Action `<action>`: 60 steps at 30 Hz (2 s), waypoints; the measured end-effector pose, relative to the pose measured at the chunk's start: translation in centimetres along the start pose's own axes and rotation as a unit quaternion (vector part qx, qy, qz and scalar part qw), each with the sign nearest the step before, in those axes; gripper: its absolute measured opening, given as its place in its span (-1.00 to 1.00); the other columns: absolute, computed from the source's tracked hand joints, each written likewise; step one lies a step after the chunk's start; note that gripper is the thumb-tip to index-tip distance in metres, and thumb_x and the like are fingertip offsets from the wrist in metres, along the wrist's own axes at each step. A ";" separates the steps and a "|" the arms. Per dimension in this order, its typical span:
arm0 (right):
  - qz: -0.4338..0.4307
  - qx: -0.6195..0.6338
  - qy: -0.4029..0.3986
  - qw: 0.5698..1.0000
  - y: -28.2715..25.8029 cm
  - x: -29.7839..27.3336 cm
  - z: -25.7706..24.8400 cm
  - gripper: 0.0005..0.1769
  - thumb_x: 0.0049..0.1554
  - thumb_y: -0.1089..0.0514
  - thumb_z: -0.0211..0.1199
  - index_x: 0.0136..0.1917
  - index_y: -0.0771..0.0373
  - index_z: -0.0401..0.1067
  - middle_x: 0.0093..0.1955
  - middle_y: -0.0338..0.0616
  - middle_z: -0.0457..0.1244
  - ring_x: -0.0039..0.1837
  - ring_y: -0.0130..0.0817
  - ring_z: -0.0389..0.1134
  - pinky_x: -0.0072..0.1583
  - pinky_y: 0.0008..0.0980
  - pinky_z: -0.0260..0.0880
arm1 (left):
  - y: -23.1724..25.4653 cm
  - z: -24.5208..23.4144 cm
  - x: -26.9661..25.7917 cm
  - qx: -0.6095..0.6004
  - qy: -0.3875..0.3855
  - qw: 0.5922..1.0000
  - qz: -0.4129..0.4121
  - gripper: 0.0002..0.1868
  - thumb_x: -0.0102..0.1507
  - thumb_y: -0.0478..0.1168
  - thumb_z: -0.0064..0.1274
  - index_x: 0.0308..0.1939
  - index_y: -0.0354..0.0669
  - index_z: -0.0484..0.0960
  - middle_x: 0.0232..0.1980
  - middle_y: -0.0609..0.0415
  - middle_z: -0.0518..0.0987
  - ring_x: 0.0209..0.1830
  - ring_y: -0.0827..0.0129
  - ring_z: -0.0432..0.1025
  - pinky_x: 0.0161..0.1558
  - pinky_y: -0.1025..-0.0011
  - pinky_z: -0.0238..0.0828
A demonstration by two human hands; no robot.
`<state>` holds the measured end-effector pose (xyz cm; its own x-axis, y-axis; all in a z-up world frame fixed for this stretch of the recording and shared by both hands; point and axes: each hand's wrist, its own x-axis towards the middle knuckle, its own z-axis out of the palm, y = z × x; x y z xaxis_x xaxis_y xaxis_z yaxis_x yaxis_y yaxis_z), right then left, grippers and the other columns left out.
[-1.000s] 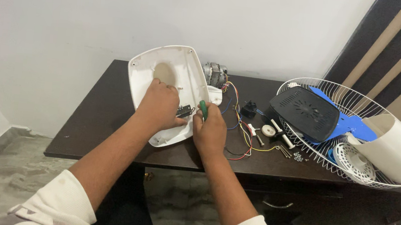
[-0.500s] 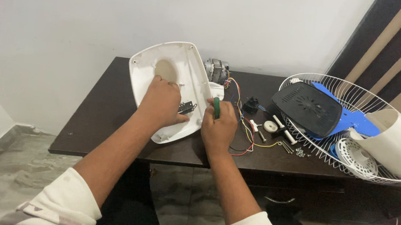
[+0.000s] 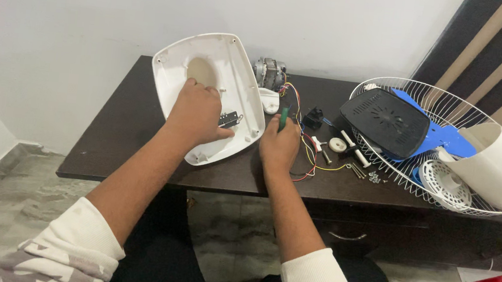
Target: The person disassembles an electric fan by removing the rear cover, unscrewing and detaching the speed control module, and then handling the motor assembly. The components are placed on the table as they are removed.
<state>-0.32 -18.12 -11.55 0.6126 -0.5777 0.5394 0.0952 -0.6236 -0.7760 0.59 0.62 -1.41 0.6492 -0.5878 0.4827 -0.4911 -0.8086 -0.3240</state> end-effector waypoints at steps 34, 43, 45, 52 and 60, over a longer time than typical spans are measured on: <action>-0.026 0.066 0.143 0.987 -2.2 -0.9 -2.0 -0.73 0.18 0.16 0.21 0.10 0.33 0.52 0.02 0.03 0.34 0.10 -0.05 0.36 0.15 -0.14 0.34 | 0.1 -1.1 0.2 -0.005 -0.052 0.998 -0.025 -0.15 -0.06 0.44 0.30 -0.28 -0.39 0.67 -0.33 -0.09 0.62 -0.21 0.12 0.52 0.06 0.24 0.30; -0.062 0.129 0.169 0.975 -4.4 -1.7 -4.7 -0.81 0.08 0.22 0.23 -0.03 0.31 0.53 -0.18 -0.08 0.39 -0.15 -0.24 0.42 -0.04 -0.26 0.41 | 0.0 -1.1 0.3 -0.007 -0.032 0.999 -0.020 -0.16 -0.09 0.44 0.31 -0.30 -0.38 0.65 -0.35 -0.07 0.62 -0.23 0.12 0.51 0.07 0.24 0.30; -0.045 0.115 0.157 0.980 -3.9 -2.4 -6.1 -0.83 0.07 0.22 0.26 -0.06 0.31 0.52 -0.23 -0.10 0.40 -0.18 -0.29 0.42 -0.06 -0.30 0.42 | -0.1 -1.0 0.3 -0.007 -0.030 0.999 -0.020 -0.16 -0.08 0.44 0.30 -0.31 -0.38 0.65 -0.36 -0.07 0.61 -0.24 0.12 0.51 0.06 0.23 0.30; 0.047 -0.018 0.133 0.990 2.5 -2.5 -17.8 -0.82 0.17 0.15 0.29 -0.03 0.30 0.55 -0.19 -0.10 0.43 -0.17 -0.34 0.44 -0.05 -0.35 0.42 | -1.0 -0.9 -0.5 0.010 -0.038 0.999 -0.007 -0.15 -0.01 0.49 0.21 -0.31 -0.37 0.64 -0.38 -0.07 0.60 -0.26 0.13 0.51 0.06 0.24 0.31; -0.050 -0.295 0.051 0.953 8.2 -0.6 -24.2 -0.85 0.12 0.12 0.34 -0.06 0.20 0.61 -0.06 0.00 0.37 0.11 -0.03 0.36 0.17 -0.11 0.34 | -0.7 -1.5 -0.4 0.016 -0.099 0.995 -0.025 -0.11 0.00 0.52 0.16 -0.26 -0.37 0.62 -0.37 -0.05 0.61 -0.25 0.19 0.51 0.09 0.28 0.31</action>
<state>-18.91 -35.60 -10.34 0.5404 -0.5301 0.6534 -0.3269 -0.8478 -0.4175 -0.22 1.52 -0.13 0.7756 -0.5373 0.3311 -0.4379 -0.8359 -0.3308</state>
